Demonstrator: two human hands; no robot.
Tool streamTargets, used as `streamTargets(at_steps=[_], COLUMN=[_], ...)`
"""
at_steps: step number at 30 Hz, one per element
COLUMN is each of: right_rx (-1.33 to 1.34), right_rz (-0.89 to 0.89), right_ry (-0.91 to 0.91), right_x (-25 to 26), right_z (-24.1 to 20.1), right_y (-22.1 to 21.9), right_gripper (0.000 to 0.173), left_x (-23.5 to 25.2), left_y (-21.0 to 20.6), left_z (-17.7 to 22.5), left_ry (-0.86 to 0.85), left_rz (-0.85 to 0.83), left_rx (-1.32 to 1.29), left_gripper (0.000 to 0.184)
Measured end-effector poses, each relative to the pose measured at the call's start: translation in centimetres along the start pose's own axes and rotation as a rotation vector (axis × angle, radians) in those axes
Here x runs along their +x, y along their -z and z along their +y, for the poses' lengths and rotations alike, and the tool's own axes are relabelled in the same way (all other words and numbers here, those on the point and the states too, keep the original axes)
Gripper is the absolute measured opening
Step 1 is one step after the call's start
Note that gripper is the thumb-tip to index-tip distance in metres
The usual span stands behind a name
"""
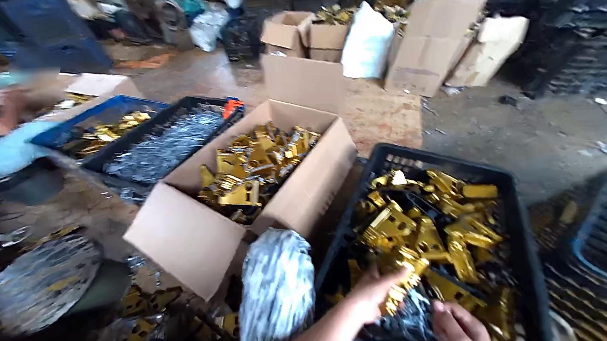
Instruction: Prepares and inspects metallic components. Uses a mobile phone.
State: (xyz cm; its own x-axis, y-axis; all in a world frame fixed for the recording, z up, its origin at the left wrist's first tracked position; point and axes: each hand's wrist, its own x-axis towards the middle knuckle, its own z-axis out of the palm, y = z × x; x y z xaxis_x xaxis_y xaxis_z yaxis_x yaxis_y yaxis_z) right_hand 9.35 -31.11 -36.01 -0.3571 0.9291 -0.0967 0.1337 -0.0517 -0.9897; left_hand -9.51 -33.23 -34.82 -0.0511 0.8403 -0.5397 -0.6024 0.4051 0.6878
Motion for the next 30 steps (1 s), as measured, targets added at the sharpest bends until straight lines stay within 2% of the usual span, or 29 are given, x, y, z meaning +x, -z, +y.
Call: streamTargets(at_steps=[2,4,8,11,15,17,18,20,22,23,25,26,29,30], right_rx=[-0.134,-0.190,-0.162,-0.266,-0.176,-0.194,-0.260,-0.497,-0.750,-0.853,-0.959,-0.976,-0.907,-0.844], right_rz=[0.088,0.103,0.050,0.048,-0.016,-0.060,-0.054,0.005,0.102,0.146,0.200,0.204,0.221,0.235], right_ry=[0.055,0.098,0.084,0.083,0.126,0.135,0.137,0.185,0.376,0.499,0.689,0.729,0.645,0.585], right_x=[0.2,0.2,0.2,0.3,0.3,0.2,0.2,0.1,0.0,0.1,0.2,0.2,0.0,-0.1], right_z=[0.2,0.3,0.2,0.0,-0.2,0.0,0.0,0.1,0.3,0.5,0.7,0.9,1.9,2.0], right_y=[-0.2,-0.3,-0.3,-0.3,-0.1,-0.1,-0.2,-0.4,-0.5,-0.5,-0.5,-0.5,-0.8,-0.7], right_gripper=[0.021,0.024,0.025,0.030,0.036,0.038,0.038,0.037,0.038,0.039,0.039,0.039,0.040,0.046], left_x=[0.1,0.2,0.6,0.4,0.3,0.4,0.3,0.3,0.3,0.4,0.4,0.4,0.3,0.2], left_y=[-0.1,0.0,0.0,0.0,0.0,0.1,0.4,1.0,1.2,1.3,1.5,1.6,1.9,1.9], left_z=[0.4,0.5,0.1,0.1,0.1,-0.1,-0.2,-0.5,-0.6,-0.7,-1.0,-1.0,-0.4,-0.2], left_ry=[0.023,0.039,0.059,0.054,0.048,0.036,0.016,-0.038,-0.073,-0.082,-0.108,-0.126,-0.132,-0.123], left_rz=[0.006,-0.016,-0.054,-0.072,-0.058,-0.052,-0.085,-0.171,-0.204,-0.217,-0.233,-0.226,-0.203,-0.214], left_rx=[-0.032,-0.080,-0.163,-0.182,-0.206,-0.189,-0.149,0.014,0.247,0.360,0.553,0.670,0.956,1.007], left_gripper=[0.063,0.056,0.040,0.039,0.040,0.034,0.036,0.073,0.109,0.118,0.124,0.123,0.119,0.118])
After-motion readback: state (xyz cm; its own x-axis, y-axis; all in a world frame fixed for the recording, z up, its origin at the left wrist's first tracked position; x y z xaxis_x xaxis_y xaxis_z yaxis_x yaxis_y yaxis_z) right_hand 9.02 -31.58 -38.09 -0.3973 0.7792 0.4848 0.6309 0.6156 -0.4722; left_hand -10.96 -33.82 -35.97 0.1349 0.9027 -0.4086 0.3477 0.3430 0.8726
